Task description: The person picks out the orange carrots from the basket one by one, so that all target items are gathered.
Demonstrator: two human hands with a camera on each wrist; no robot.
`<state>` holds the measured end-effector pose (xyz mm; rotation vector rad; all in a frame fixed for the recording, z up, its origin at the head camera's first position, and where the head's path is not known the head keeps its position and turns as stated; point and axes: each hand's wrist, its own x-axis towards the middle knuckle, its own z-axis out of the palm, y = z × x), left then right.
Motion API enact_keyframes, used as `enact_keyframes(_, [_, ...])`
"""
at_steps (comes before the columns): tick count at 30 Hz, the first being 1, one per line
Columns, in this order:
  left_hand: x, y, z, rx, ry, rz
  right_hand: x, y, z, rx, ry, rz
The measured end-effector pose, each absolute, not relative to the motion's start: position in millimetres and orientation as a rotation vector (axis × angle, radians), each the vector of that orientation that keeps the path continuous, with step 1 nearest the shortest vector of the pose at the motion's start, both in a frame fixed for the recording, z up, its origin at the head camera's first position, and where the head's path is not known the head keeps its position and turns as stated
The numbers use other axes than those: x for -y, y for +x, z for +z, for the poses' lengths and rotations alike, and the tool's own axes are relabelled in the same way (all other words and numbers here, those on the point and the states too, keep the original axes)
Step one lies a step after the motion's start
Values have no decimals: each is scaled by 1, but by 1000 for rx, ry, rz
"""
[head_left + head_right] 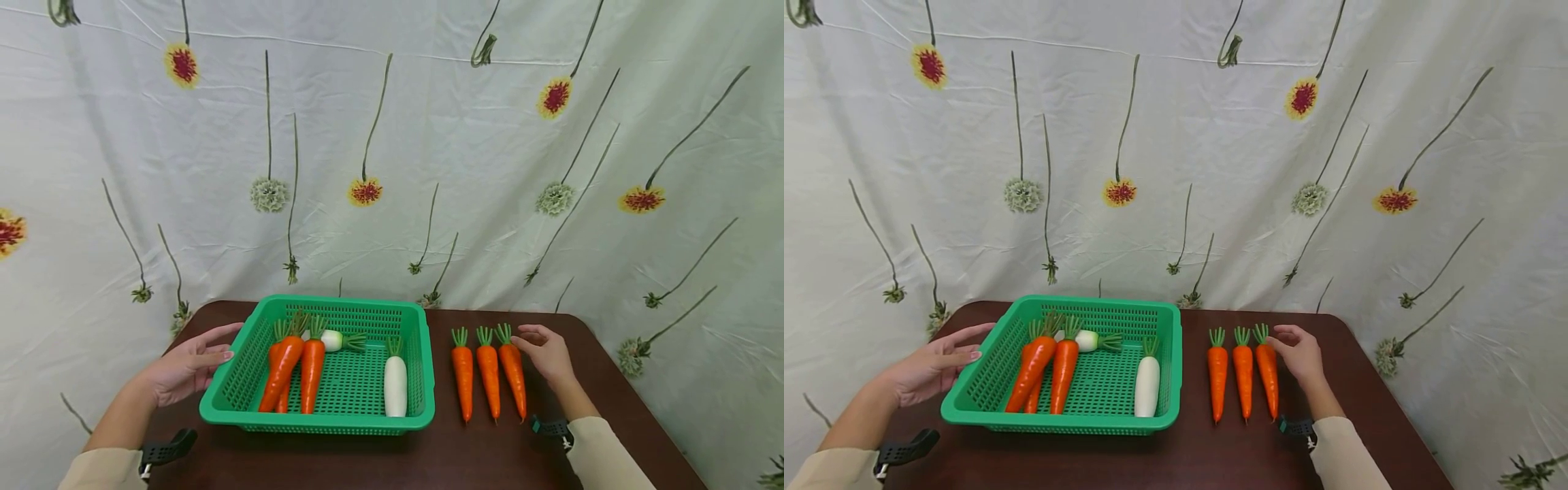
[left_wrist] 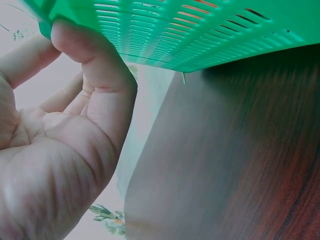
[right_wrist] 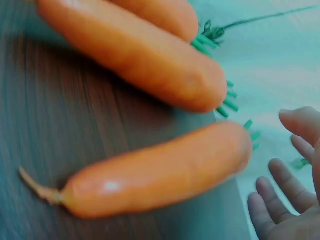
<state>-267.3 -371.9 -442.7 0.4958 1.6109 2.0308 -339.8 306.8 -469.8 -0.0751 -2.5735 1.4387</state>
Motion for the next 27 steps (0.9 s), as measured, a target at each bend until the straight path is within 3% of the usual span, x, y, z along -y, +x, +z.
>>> enact_keyframes(27, [372, -269, -443, -1593, 491, 2036, -209, -316, -437, 2390, 207, 1769])
